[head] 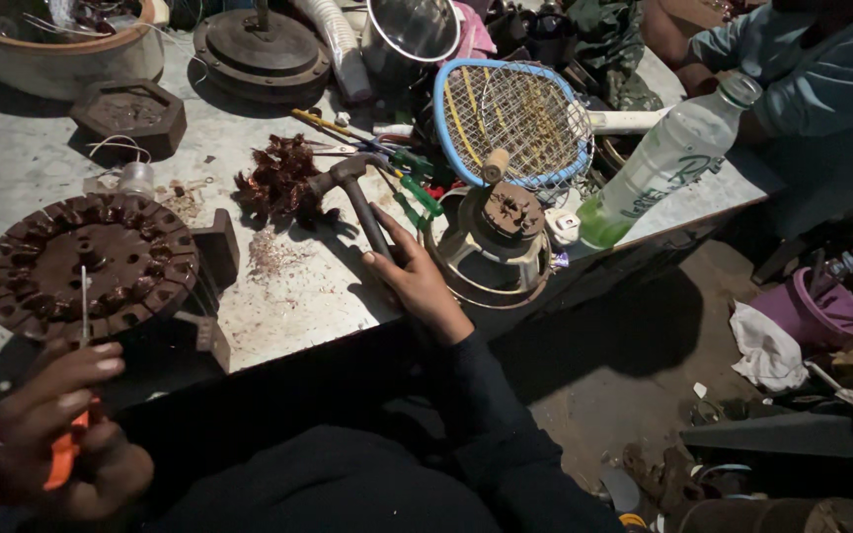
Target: The person uses a hammer and a screwdriver to work on a circular electrical component, likely a motor stator, on a cluttered workbench. They repeatedly strike the component and use the screwdriver to pry or adjust parts while another person sits nearby.
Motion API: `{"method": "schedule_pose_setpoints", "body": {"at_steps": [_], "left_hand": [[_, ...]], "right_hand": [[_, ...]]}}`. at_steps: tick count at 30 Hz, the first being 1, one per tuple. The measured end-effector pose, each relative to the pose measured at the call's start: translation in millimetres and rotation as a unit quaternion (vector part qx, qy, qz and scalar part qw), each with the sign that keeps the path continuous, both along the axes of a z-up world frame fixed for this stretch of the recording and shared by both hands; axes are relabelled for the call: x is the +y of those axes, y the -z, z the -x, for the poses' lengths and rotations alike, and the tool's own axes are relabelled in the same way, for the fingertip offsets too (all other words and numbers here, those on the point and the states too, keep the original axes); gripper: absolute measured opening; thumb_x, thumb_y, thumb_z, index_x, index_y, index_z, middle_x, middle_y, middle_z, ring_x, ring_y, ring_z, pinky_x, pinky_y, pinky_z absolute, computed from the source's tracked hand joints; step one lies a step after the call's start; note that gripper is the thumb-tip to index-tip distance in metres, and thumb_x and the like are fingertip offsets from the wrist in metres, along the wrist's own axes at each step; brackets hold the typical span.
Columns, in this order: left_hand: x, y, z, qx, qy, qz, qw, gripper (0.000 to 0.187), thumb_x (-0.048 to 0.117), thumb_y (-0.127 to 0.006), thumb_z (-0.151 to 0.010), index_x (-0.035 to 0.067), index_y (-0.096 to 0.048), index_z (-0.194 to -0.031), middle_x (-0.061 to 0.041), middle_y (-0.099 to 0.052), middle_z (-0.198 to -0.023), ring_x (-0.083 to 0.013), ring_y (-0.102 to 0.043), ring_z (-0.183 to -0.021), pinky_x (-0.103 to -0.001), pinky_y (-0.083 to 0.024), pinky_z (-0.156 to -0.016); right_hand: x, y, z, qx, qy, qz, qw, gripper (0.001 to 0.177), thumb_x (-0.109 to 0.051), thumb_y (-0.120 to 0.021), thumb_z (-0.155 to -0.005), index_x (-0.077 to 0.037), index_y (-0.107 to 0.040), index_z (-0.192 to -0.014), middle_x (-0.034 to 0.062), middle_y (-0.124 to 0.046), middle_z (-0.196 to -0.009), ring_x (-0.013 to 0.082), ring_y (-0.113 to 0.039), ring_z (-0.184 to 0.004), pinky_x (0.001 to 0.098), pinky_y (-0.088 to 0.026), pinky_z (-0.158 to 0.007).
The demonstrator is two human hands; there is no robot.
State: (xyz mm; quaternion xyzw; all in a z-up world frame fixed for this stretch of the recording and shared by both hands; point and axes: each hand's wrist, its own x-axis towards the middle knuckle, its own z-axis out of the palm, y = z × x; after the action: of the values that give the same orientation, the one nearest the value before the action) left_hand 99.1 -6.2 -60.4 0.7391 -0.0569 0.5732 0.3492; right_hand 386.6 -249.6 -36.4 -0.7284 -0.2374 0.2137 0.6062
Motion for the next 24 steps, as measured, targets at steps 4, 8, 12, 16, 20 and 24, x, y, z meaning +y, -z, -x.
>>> {"method": "schedule_pose_setpoints", "body": {"at_steps": [4,8,12,16,20,24], "left_hand": [[-20.8,11.0,-17.3,-0.125,0.005,0.115,0.986,0.037,0.035,-0.057,-0.119,0.007,-0.043,-0.138,-0.017,-0.064,-0.120,-0.0257,-0.067,-0.106,-0.039,-0.052,-0.108],[-23.7,18.0,-11.4,-0.090,-0.252,-0.040,0.963,0.041,0.026,-0.063,-0.115,-0.002,-0.042,-0.137,-0.021,-0.062,-0.118,-0.0275,-0.069,-0.101,-0.037,-0.059,-0.096],[-20.9,15.3,-7.6,-0.044,-0.158,0.026,0.986,0.041,0.024,-0.057,-0.115,-0.003,-0.039,-0.141,-0.023,-0.059,-0.124,-0.0280,-0.066,-0.104,-0.035,-0.056,-0.096],[-20.7,0.9,-5.0,0.007,-0.128,0.050,0.990,0.042,0.022,-0.051,-0.114,-0.004,-0.036,-0.144,-0.024,-0.056,-0.130,-0.0285,-0.063,-0.108,-0.034,-0.053,-0.097],[-22.3,-12.5,0.6,0.056,-0.123,0.062,0.989,0.044,0.021,-0.045,-0.114,-0.005,-0.033,-0.147,-0.026,-0.053,-0.137,-0.0290,-0.061,-0.111,-0.033,-0.050,-0.097],[-27.7,-16.5,3.8,0.110,-0.156,0.112,0.975,0.050,0.019,-0.043,-0.108,-0.009,-0.029,-0.147,-0.030,-0.052,-0.142,-0.0273,-0.060,-0.108,-0.031,-0.048,-0.091]], "right_hand": [[-0.3,-0.2,0.1,-0.047,-0.020,-0.029,0.998,0.071,-0.016,-0.070,-0.097,-0.017,-0.039,-0.161,-0.0003,-0.054,-0.085,0.0074,-0.044,-0.068,0.0238,-0.037,-0.059],[0.6,1.6,-1.9,-0.117,-0.055,-0.077,0.989,0.068,-0.014,-0.070,-0.102,-0.014,-0.038,-0.162,-0.0056,-0.058,-0.106,0.0029,-0.050,-0.084,0.0207,-0.045,-0.072],[-0.9,0.5,-0.1,-0.054,-0.024,-0.035,0.998,0.071,-0.016,-0.070,-0.098,-0.017,-0.040,-0.162,-0.0033,-0.054,-0.085,0.0050,-0.041,-0.068,0.0226,-0.035,-0.057],[-0.5,-3.5,1.5,-0.041,-0.014,-0.011,0.999,0.072,-0.019,-0.070,-0.095,-0.018,-0.039,-0.160,-0.0012,-0.051,-0.078,0.0071,-0.042,-0.061,0.0243,-0.035,-0.053],[-0.8,-4.2,1.4,-0.071,-0.017,-0.014,0.997,0.071,-0.021,-0.072,-0.097,-0.016,-0.040,-0.160,-0.0027,-0.055,-0.086,0.0056,-0.045,-0.070,0.0231,-0.039,-0.060],[-2.4,-3.7,0.2,-0.090,-0.023,-0.025,0.995,0.070,-0.021,-0.072,-0.098,-0.014,-0.041,-0.160,-0.0031,-0.057,-0.091,0.0054,-0.046,-0.074,0.0228,-0.041,-0.063]]}}
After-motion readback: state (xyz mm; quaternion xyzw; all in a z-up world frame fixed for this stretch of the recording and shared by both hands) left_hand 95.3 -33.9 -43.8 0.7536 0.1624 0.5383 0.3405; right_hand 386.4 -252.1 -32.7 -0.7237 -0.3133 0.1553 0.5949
